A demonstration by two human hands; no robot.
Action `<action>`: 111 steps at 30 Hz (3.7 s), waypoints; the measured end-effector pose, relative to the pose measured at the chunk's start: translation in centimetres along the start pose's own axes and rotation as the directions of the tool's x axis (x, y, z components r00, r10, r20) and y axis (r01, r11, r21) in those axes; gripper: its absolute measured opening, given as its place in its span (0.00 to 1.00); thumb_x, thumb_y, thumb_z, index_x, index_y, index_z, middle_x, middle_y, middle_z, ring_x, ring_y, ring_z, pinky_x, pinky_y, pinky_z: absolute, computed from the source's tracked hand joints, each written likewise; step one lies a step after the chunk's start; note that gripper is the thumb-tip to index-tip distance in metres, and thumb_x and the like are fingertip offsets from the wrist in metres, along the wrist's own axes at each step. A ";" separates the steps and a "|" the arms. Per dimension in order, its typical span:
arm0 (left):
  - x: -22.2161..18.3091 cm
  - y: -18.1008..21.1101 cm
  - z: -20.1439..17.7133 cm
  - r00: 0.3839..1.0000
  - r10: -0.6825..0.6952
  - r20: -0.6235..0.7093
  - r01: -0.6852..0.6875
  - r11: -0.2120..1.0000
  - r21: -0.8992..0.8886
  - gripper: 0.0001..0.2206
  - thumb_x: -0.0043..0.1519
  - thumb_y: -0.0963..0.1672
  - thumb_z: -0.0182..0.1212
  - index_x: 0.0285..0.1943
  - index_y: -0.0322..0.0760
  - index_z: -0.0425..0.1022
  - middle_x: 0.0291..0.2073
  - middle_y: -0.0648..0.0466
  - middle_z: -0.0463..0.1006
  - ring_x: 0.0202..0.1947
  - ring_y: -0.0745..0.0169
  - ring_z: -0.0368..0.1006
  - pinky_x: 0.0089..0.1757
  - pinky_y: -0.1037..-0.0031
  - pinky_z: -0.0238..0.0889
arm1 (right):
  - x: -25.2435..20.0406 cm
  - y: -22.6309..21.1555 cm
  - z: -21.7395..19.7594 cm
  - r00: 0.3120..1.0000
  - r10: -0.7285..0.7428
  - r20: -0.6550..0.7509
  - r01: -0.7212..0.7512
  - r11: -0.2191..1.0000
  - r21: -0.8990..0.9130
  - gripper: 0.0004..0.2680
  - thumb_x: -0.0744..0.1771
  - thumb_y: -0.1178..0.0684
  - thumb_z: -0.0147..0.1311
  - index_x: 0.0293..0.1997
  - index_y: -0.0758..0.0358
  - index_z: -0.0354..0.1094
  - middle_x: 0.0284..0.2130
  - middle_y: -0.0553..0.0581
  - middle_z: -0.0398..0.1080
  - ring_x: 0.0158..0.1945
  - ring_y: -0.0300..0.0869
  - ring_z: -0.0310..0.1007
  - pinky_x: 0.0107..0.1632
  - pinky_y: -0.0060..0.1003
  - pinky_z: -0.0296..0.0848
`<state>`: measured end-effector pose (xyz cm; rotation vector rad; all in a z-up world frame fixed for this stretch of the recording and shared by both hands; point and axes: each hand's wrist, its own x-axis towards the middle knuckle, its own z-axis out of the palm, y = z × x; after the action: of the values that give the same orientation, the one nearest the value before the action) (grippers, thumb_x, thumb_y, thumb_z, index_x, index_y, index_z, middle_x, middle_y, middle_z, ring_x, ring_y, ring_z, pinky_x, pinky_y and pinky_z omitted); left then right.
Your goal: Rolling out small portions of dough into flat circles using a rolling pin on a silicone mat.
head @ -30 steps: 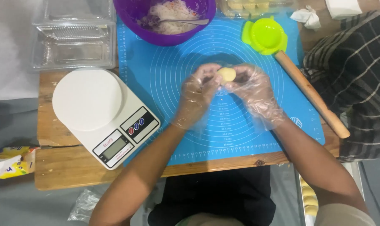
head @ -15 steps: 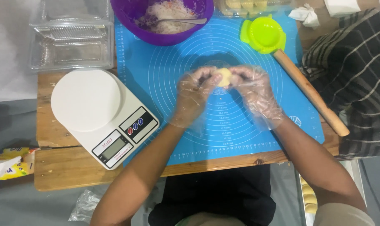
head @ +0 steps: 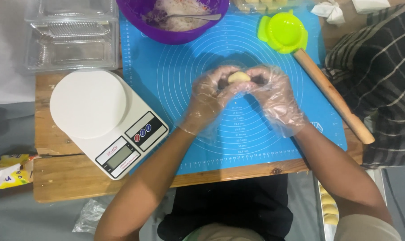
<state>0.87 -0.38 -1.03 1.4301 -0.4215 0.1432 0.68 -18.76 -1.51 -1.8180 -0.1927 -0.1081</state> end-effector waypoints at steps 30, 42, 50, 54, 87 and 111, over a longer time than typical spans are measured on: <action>0.4 -2.4 -0.1 0.975 -0.048 -0.215 0.032 0.997 -0.077 0.14 0.70 0.47 0.59 0.62 0.41 0.74 0.47 0.50 0.80 0.46 0.64 0.76 0.51 0.67 0.73 | 1.8 8.6 -4.3 0.840 -0.369 0.399 0.373 0.925 0.069 0.06 0.65 0.54 0.61 0.39 0.66 0.79 0.47 0.61 0.68 0.51 0.45 0.71 0.54 0.39 0.72; 0.0 -0.5 -1.2 0.995 -0.062 -0.079 0.059 0.997 -0.039 0.19 0.69 0.43 0.58 0.69 0.42 0.67 0.52 0.50 0.74 0.53 0.59 0.72 0.57 0.64 0.68 | 4.9 14.5 -7.0 0.784 -0.528 0.327 0.531 0.843 0.086 0.11 0.66 0.47 0.64 0.34 0.66 0.78 0.47 0.62 0.64 0.48 0.47 0.70 0.52 0.40 0.70; -0.3 -0.5 -1.0 0.987 -0.142 -0.074 0.130 0.981 -0.142 0.22 0.65 0.40 0.62 0.70 0.41 0.66 0.52 0.48 0.76 0.52 0.63 0.73 0.56 0.68 0.69 | 3.6 7.1 -5.6 0.789 -0.579 0.205 0.614 0.752 -0.239 0.07 0.67 0.67 0.59 0.32 0.61 0.80 0.43 0.63 0.72 0.43 0.51 0.73 0.48 0.42 0.72; 0.2 -0.2 -1.5 0.982 -0.187 -0.029 0.178 0.967 -0.180 0.23 0.64 0.38 0.62 0.70 0.41 0.67 0.55 0.44 0.74 0.55 0.55 0.74 0.57 0.60 0.70 | 4.1 6.5 -5.8 0.784 -0.590 0.195 0.621 0.732 -0.282 0.09 0.67 0.68 0.58 0.32 0.59 0.79 0.42 0.62 0.73 0.42 0.52 0.73 0.48 0.43 0.73; 1.7 0.1 -0.1 0.956 -0.293 -0.011 0.279 0.919 -0.279 0.27 0.54 0.29 0.65 0.65 0.31 0.73 0.45 0.48 0.74 0.45 0.68 0.76 0.44 0.83 0.78 | 2.2 1.6 0.4 0.928 0.320 -0.190 -0.239 0.904 0.354 0.14 0.58 0.68 0.71 0.43 0.67 0.76 0.36 0.60 0.76 0.40 0.40 0.76 0.42 0.36 0.80; 1.3 -2.4 0.9 0.978 -0.204 0.040 0.203 0.979 0.019 0.25 0.58 0.36 0.67 0.66 0.32 0.71 0.49 0.37 0.80 0.48 0.50 0.80 0.49 0.64 0.76 | 3.1 -1.7 1.1 0.968 0.109 -0.227 -0.045 0.962 0.269 0.05 0.64 0.65 0.63 0.40 0.64 0.76 0.36 0.59 0.78 0.40 0.35 0.76 0.43 0.34 0.78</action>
<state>2.75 -1.80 -2.70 1.4839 -0.3062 -0.0491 3.39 -17.09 0.34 -1.5303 0.0355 -0.2353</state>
